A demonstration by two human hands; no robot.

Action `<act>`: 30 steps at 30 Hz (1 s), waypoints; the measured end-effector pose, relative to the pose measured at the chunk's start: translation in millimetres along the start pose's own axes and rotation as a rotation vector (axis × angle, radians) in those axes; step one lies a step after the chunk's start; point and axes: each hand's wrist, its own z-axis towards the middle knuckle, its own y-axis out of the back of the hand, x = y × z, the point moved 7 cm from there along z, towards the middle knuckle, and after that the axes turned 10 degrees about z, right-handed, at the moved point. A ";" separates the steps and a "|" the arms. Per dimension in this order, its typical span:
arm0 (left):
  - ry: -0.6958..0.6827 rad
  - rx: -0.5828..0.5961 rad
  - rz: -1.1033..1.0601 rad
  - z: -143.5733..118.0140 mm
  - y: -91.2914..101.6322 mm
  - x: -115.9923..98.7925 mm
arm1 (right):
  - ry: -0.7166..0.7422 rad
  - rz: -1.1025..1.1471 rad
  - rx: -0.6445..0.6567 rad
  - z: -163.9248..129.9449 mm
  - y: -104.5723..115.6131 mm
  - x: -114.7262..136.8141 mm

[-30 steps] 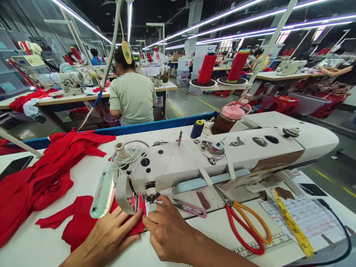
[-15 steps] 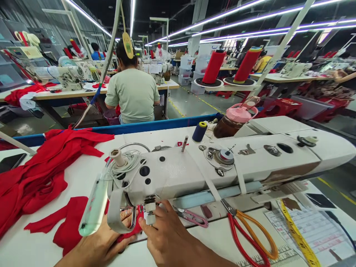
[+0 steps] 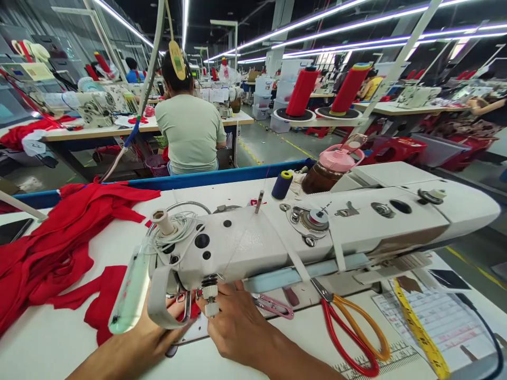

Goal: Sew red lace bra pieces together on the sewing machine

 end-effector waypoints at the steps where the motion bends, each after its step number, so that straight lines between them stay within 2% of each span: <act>1: -0.020 0.005 0.035 1.7 -1.5 -9.4 | 0.013 -0.001 -0.013 0.2 -0.3 0.4; 4: -0.042 -0.062 0.161 5.6 -1.5 -33.7 | 0.059 0.022 -0.093 -1.6 -1.4 -0.5; 7: 0.045 -0.110 0.167 7.0 0.1 -36.9 | 0.050 0.067 -0.203 -4.8 -0.5 -6.6; 9: 0.131 -0.078 0.040 6.5 -1.1 -28.0 | 0.019 0.099 -0.255 -6.2 0.5 -11.6; 12: 0.313 0.019 -0.272 3.2 -9.4 -5.3 | 0.024 0.125 -0.303 -6.4 3.1 -12.3; 15: 0.420 0.082 -0.377 -0.6 -18.9 14.3 | 0.053 0.123 -0.284 -4.1 3.3 -8.0; 22: 0.363 0.086 -0.301 -3.9 -25.2 31.5 | 0.060 0.137 -0.156 -0.2 3.3 -0.9; 26: 0.299 0.048 -0.225 -1.4 -18.4 25.6 | 0.076 0.159 -0.106 1.3 2.7 2.0; 30: 0.185 -0.045 -0.111 8.3 -2.6 9.5 | 0.073 0.139 -0.086 2.2 1.5 4.5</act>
